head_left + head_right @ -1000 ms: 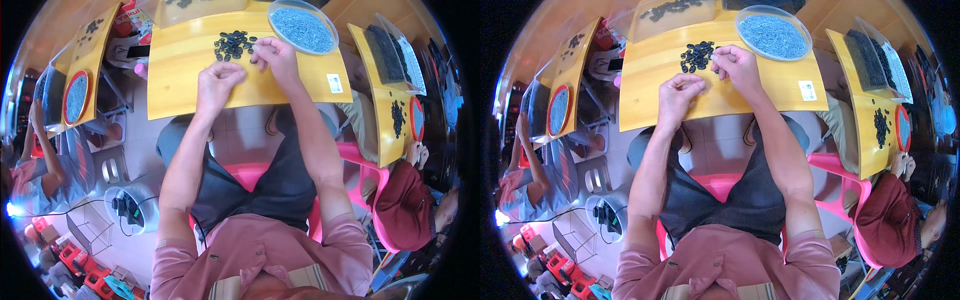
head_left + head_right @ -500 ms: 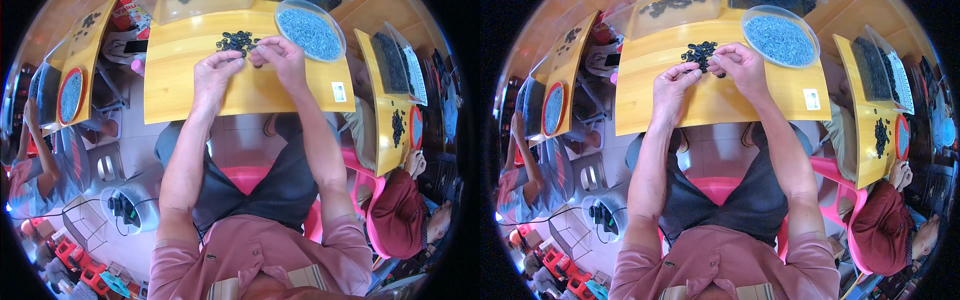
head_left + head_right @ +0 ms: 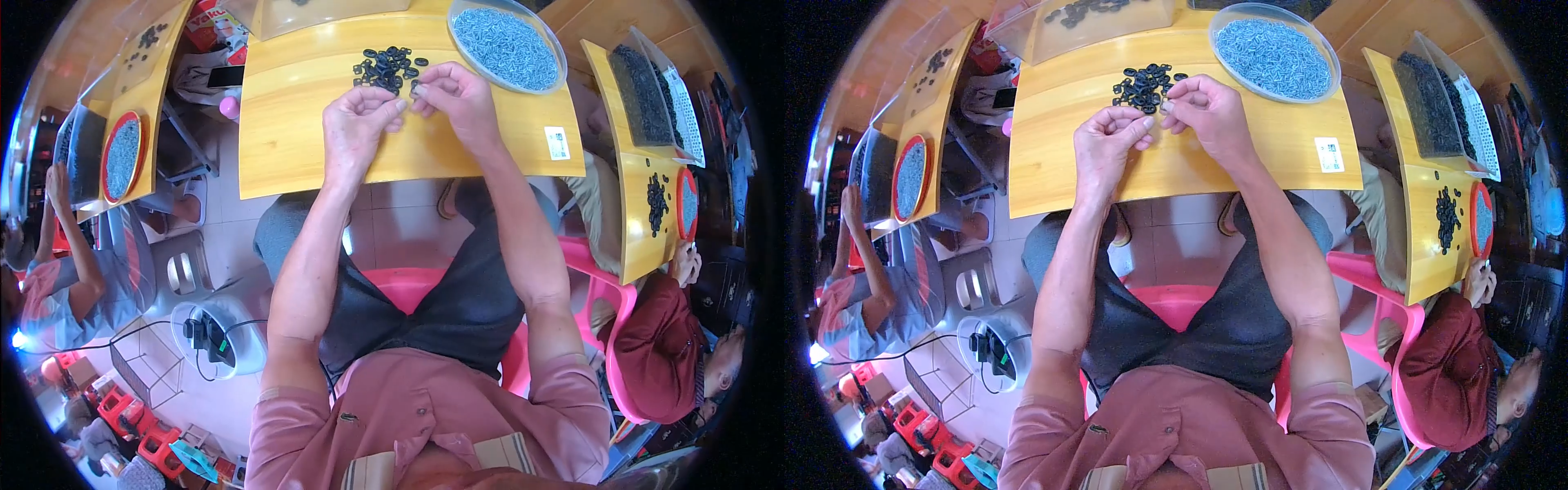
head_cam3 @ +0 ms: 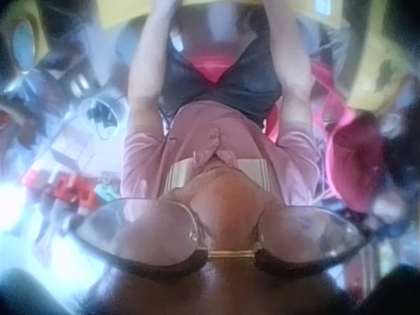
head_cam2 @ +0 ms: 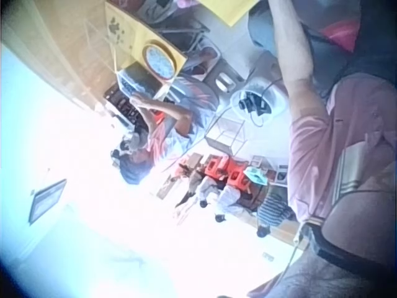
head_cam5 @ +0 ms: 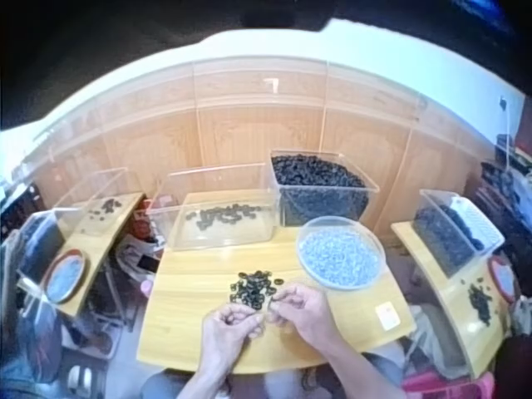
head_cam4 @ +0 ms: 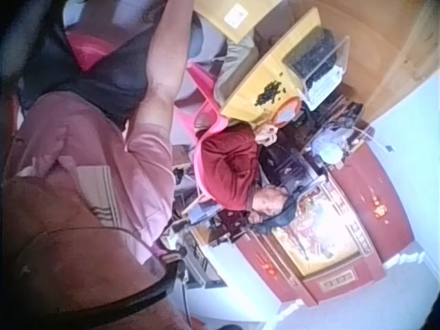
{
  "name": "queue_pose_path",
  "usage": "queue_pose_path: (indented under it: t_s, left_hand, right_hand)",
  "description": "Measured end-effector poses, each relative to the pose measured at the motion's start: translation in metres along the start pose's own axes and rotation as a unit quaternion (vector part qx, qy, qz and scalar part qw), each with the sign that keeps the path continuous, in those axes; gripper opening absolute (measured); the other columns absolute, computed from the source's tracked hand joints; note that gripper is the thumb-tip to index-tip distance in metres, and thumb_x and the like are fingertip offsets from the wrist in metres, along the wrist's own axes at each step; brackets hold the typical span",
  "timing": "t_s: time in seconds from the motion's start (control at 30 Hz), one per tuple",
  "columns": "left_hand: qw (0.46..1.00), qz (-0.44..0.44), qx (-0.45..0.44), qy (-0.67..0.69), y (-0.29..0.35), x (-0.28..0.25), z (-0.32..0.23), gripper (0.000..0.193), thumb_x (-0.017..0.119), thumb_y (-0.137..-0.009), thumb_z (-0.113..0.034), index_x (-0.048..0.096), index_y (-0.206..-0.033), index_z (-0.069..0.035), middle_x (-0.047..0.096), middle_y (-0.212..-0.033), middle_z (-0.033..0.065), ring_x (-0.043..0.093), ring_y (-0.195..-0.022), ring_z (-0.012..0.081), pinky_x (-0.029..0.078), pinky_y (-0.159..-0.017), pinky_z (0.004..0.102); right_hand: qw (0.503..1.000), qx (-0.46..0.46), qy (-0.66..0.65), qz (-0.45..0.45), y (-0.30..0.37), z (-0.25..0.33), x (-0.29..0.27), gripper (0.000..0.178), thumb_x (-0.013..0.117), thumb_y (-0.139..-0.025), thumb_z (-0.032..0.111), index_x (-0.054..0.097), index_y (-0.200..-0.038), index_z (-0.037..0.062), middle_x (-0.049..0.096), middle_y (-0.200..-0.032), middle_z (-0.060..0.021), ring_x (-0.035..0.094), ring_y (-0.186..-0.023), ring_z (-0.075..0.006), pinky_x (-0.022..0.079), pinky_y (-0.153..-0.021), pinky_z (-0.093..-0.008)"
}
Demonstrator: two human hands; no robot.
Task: The person assembles small parts by picking pins from a dish and inserting them into black plastic components by hand on a table.
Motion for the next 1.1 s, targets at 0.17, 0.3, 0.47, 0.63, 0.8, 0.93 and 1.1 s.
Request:
queue_pose_path:
  t_s: [0.17,0.3,0.47,0.63,0.8,0.93,1.1]
  left_hand:
    - [1.000,-0.012,0.004,-0.016,0.001,-0.004,0.004,0.021,0.074,-0.084,-0.004,0.068,-0.102,0.007,0.071,-0.086,0.0106,0.066,-0.073,0.0116,0.054,-0.070,0.0236]
    - [1.000,-0.010,-0.007,-0.028,0.001,-0.001,0.005,0.023,0.074,-0.085,-0.005,0.069,-0.104,0.006,0.071,-0.087,0.0105,0.065,-0.073,0.0112,0.053,-0.070,0.0230]
    - [1.000,0.012,0.001,0.022,-0.001,0.001,0.007,0.021,0.076,-0.084,-0.006,0.069,-0.101,0.006,0.071,-0.087,0.0117,0.066,-0.076,0.0124,0.053,-0.070,0.0228]
    - [0.995,0.001,-0.020,0.102,0.000,0.000,0.010,0.020,0.075,-0.085,-0.005,0.068,-0.099,0.006,0.071,-0.090,0.0132,0.067,-0.077,0.0142,0.055,-0.072,0.0249]
    - [0.993,-0.005,-0.026,0.114,-0.001,0.000,0.015,0.019,0.075,-0.085,-0.005,0.068,-0.099,0.006,0.071,-0.091,0.0127,0.067,-0.077,0.0146,0.055,-0.074,0.0250]
    - [0.996,-0.002,-0.036,0.079,-0.001,-0.002,0.013,0.019,0.073,-0.087,-0.004,0.067,-0.102,0.005,0.071,-0.091,0.0117,0.066,-0.079,0.0128,0.054,-0.072,0.0221]
    - [0.991,-0.013,-0.046,0.122,0.001,-0.003,0.018,0.023,0.074,-0.085,-0.004,0.067,-0.105,0.007,0.071,-0.093,0.0121,0.066,-0.082,0.0151,0.054,-0.077,0.0245]
  right_hand:
    - [0.996,0.050,-0.066,-0.015,0.009,0.000,0.009,0.019,0.065,-0.091,0.008,0.059,-0.106,-0.0012,0.069,-0.089,-0.0106,0.068,-0.075,-0.0158,0.053,-0.066,-0.0260]
    - [0.993,0.043,-0.105,-0.028,0.012,-0.002,0.008,0.021,0.065,-0.092,0.009,0.060,-0.110,0.0001,0.069,-0.095,-0.0096,0.068,-0.082,-0.0160,0.053,-0.071,-0.0256]
    - [0.992,0.003,-0.121,-0.023,0.012,0.003,0.009,0.019,0.063,-0.092,0.006,0.059,-0.110,0.0001,0.068,-0.093,-0.0090,0.067,-0.089,-0.0164,0.054,-0.074,-0.0271]
    - [0.984,0.013,-0.175,-0.021,0.013,0.001,0.013,0.018,0.062,-0.092,0.003,0.059,-0.110,-0.0007,0.068,-0.094,-0.0090,0.068,-0.092,-0.0180,0.056,-0.078,-0.0285]
    - [0.991,-0.025,-0.129,-0.029,0.011,-0.002,0.009,0.019,0.063,-0.091,0.001,0.059,-0.109,-0.0018,0.068,-0.096,-0.0101,0.068,-0.092,-0.0188,0.056,-0.079,-0.0290]
    - [0.990,-0.033,-0.131,-0.034,0.012,0.001,0.010,0.017,0.065,-0.090,0.002,0.060,-0.107,-0.0008,0.069,-0.095,-0.0084,0.068,-0.088,-0.0153,0.055,-0.075,-0.0269]
    - [0.994,-0.022,-0.105,-0.032,0.012,0.004,0.011,0.018,0.064,-0.091,0.003,0.060,-0.108,-0.0012,0.069,-0.094,-0.0105,0.068,-0.088,-0.0177,0.054,-0.076,-0.0270]
Point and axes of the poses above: each hand's wrist, its own y-axis away from the middle knuckle, its own x-axis out of the palm, z = x × y, the point moved 9 cm from there along -y, towards the middle knuckle
